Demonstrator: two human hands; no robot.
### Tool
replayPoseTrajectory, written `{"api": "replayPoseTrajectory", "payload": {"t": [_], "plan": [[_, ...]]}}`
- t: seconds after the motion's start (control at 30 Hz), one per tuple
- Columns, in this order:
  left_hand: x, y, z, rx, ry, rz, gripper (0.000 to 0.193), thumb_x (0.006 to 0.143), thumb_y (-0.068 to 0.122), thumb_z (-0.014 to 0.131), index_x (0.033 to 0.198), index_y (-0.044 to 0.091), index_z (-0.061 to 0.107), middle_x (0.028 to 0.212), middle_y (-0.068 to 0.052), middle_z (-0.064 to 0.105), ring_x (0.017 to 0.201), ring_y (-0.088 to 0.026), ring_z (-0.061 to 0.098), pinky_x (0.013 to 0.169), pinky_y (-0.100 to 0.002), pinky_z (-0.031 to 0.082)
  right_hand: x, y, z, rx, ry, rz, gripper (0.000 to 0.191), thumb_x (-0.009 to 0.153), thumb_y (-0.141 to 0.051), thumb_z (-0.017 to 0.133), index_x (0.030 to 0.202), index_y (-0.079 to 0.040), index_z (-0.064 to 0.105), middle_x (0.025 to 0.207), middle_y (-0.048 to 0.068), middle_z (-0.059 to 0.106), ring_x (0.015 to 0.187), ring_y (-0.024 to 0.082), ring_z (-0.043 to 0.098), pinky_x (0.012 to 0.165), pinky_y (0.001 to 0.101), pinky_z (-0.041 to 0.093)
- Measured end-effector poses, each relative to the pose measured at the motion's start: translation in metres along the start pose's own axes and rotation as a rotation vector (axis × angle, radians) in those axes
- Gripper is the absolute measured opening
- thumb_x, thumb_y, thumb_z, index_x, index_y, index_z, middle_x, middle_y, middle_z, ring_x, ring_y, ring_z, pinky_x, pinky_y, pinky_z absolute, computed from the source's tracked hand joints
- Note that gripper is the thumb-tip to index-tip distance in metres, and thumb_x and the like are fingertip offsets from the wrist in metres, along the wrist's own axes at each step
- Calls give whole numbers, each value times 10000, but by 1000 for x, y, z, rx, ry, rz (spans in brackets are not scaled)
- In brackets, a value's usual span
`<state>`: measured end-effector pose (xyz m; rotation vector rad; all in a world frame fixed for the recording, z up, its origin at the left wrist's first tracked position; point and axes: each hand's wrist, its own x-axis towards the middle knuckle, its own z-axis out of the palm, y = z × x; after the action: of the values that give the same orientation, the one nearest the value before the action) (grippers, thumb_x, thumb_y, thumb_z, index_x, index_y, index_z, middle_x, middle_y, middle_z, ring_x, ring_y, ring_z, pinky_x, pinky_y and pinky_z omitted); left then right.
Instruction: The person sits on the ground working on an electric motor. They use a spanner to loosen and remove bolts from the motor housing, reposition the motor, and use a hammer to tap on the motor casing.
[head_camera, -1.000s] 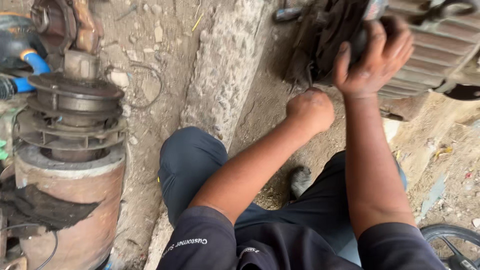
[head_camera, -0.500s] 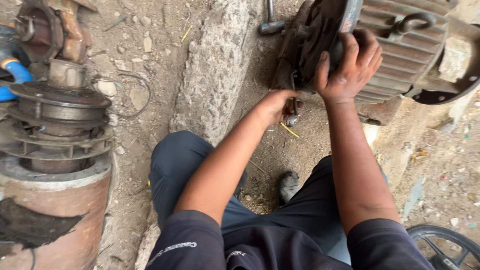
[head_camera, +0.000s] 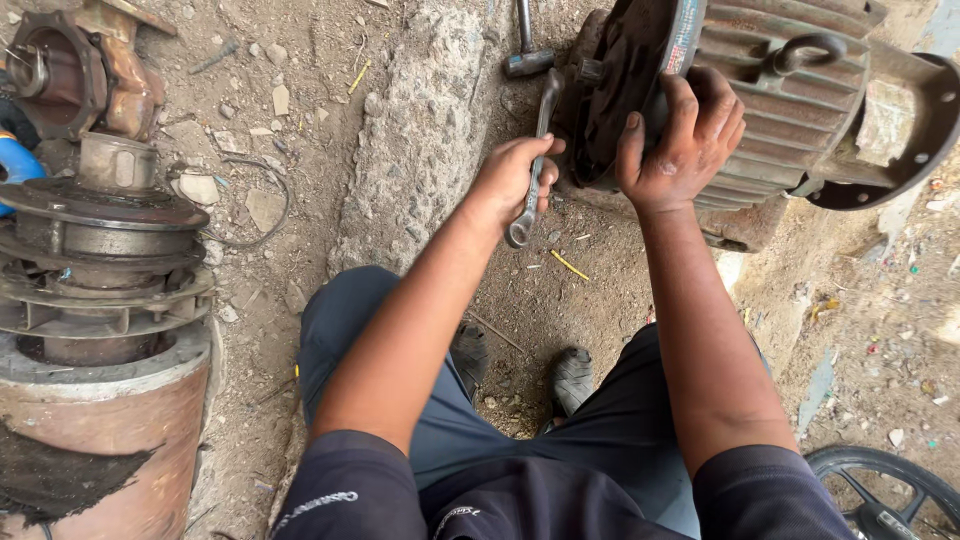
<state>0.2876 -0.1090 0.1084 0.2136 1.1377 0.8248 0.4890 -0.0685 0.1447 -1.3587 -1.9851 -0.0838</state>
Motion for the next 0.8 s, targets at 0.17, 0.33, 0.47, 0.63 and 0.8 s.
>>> {"api": "replayPoseTrajectory", "payload": {"t": [0.17,0.33,0.47,0.63,0.8], "plan": [[1,19,11,293,-77,379,278,1040,253,610,1058,-22,645,647,-51,620,536,-125,608,508,-293,465,1,-14,-1,-10,-13,-38,451,973,-292,671,1373,-99,594,1386,180,537,1242,379,520,1079,527,393],[4,27,7,345,-43,464,345,978,255,595,1231,40,686,653,-45,623,529,-130,584,492,-309,463,-1,-40,-8,61,-118,-22,469,954,-193,742,1377,-45,602,1389,204,562,1282,405,519,1118,535,412],[-5,41,-5,651,145,660,372,994,335,559,1203,71,716,773,-91,769,687,-204,752,666,-375,579,2,-58,-11,115,-194,-22,500,943,-134,750,1409,-7,622,1407,233,580,1305,406,540,1155,520,435],[-29,50,-3,798,155,602,331,983,307,518,1132,85,712,884,-167,774,823,-341,761,778,-486,595,14,-72,-10,157,-296,51,480,934,-153,725,1386,-30,623,1351,208,584,1309,379,577,1149,494,480],[-50,50,-5,914,127,552,305,924,285,556,1115,88,689,907,-167,768,862,-342,761,804,-474,599,15,-99,-29,-235,-386,-259,564,948,-199,821,1437,-52,581,1397,196,583,1268,385,545,1099,491,429]]}}
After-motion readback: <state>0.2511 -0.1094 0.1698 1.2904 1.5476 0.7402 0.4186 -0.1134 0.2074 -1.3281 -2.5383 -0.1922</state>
